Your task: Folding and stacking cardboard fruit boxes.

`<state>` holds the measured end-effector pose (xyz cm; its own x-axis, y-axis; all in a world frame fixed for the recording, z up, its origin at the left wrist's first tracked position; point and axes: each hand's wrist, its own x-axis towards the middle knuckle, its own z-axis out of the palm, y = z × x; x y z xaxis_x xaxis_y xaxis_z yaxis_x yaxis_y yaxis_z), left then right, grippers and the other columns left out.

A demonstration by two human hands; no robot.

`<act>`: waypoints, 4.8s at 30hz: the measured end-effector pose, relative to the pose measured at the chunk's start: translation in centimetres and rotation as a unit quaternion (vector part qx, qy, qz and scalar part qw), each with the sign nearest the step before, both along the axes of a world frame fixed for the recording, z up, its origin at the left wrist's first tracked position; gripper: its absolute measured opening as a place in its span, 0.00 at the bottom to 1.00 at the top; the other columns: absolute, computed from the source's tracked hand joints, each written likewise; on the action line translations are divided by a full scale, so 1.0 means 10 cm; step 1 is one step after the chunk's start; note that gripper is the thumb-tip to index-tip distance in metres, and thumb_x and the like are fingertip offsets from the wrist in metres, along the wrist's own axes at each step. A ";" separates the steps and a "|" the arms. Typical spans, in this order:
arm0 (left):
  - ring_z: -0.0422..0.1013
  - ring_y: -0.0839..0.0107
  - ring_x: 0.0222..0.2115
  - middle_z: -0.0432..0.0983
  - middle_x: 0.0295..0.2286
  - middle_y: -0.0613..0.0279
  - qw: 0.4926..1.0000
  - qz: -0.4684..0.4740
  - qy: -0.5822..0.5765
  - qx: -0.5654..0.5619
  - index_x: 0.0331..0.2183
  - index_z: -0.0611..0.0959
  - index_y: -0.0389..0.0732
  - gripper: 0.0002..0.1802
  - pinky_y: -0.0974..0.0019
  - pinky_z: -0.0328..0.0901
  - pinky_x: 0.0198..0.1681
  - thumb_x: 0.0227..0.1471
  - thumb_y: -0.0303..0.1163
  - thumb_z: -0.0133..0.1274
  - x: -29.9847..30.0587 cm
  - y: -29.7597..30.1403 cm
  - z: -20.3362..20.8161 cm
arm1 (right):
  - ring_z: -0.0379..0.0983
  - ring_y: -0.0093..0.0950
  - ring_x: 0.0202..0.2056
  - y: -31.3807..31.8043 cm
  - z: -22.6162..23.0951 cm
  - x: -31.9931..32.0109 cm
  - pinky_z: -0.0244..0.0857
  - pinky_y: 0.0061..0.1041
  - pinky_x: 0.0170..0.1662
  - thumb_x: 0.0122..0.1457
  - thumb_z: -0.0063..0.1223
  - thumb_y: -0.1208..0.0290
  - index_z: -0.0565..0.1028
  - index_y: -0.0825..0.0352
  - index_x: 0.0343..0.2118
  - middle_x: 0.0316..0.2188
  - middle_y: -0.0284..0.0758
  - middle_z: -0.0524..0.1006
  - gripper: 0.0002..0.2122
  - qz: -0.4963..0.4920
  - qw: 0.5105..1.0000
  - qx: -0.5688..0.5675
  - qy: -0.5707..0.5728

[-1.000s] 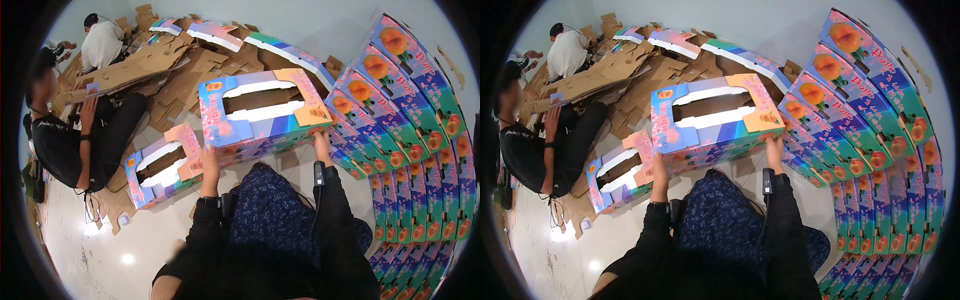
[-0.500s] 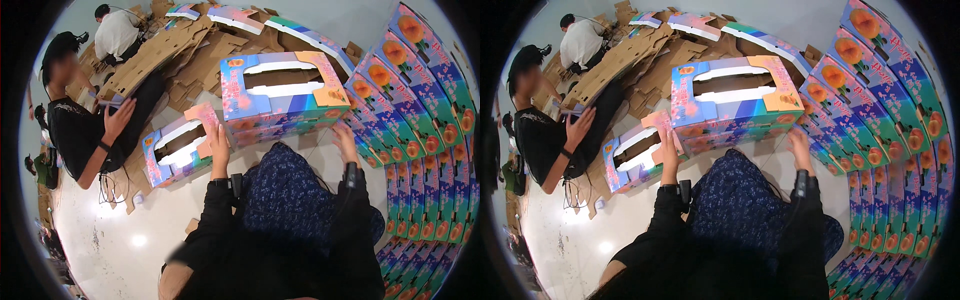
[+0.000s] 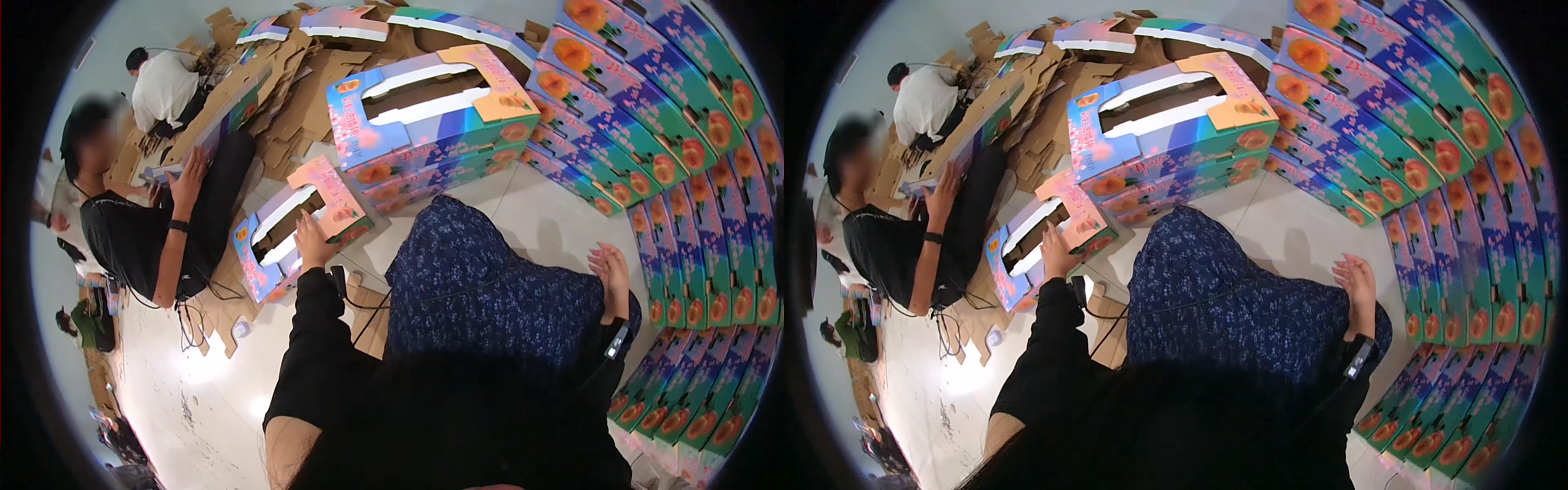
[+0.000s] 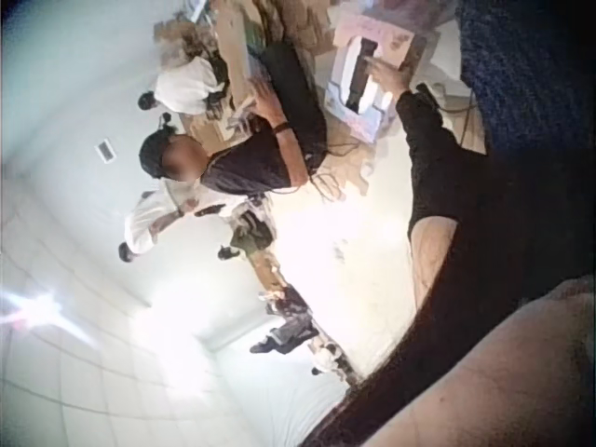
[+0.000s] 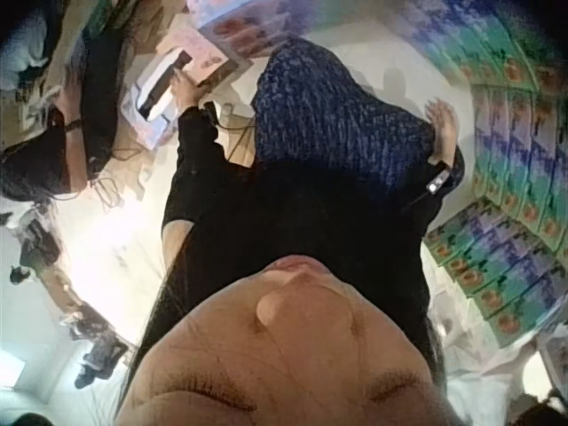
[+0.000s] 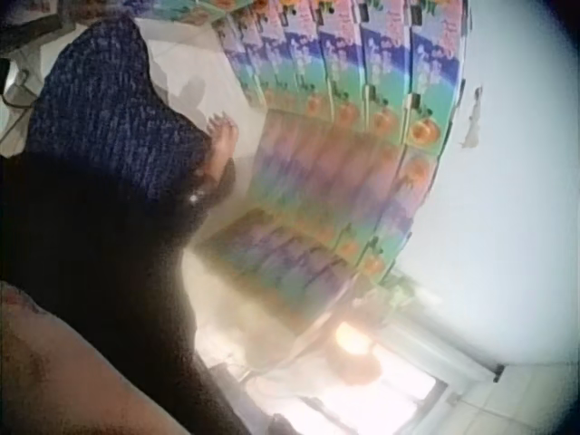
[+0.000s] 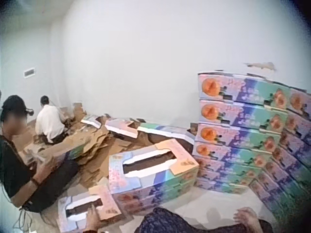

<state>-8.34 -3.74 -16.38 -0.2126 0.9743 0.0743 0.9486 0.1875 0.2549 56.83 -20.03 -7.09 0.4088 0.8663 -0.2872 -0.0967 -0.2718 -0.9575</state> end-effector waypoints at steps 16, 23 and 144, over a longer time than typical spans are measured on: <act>0.56 0.42 0.52 0.57 0.50 0.37 0.998 0.000 0.061 0.033 0.65 0.49 0.65 0.66 0.43 0.48 0.56 0.27 0.58 0.70 0.29 -0.32 0.29 | 0.72 0.21 0.35 0.02 -0.16 -0.25 0.66 0.20 0.42 0.60 0.50 0.76 0.74 0.69 0.40 0.32 0.32 0.77 0.07 0.134 0.971 -0.011 -0.196; 0.62 0.47 0.46 0.63 0.45 0.40 0.956 0.232 -0.027 0.177 0.61 0.60 0.72 0.63 0.49 0.56 0.50 0.20 0.65 0.69 0.33 -0.37 0.81 | 0.72 0.20 0.32 0.06 -0.21 -0.28 0.65 0.18 0.37 0.60 0.50 0.76 0.74 0.69 0.39 0.31 0.32 0.77 0.06 0.127 0.969 0.011 -0.212; 0.73 0.75 0.36 0.77 0.32 0.62 0.415 -0.640 -0.617 -0.192 0.40 0.79 0.34 0.11 0.70 0.66 0.43 0.54 0.25 0.55 5.80 -1.81 2.54 | 0.63 0.43 0.56 -4.02 3.87 0.09 0.60 0.38 0.55 0.40 0.64 0.80 0.62 0.58 0.60 0.55 0.40 0.66 0.39 -0.353 0.273 -0.199 -0.872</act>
<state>49.68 -21.86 9.01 0.8527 0.2374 0.4654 -0.4754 -0.0166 0.8796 57.68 -60.28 31.61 0.2495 0.4358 0.8648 0.2496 -0.8918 0.3774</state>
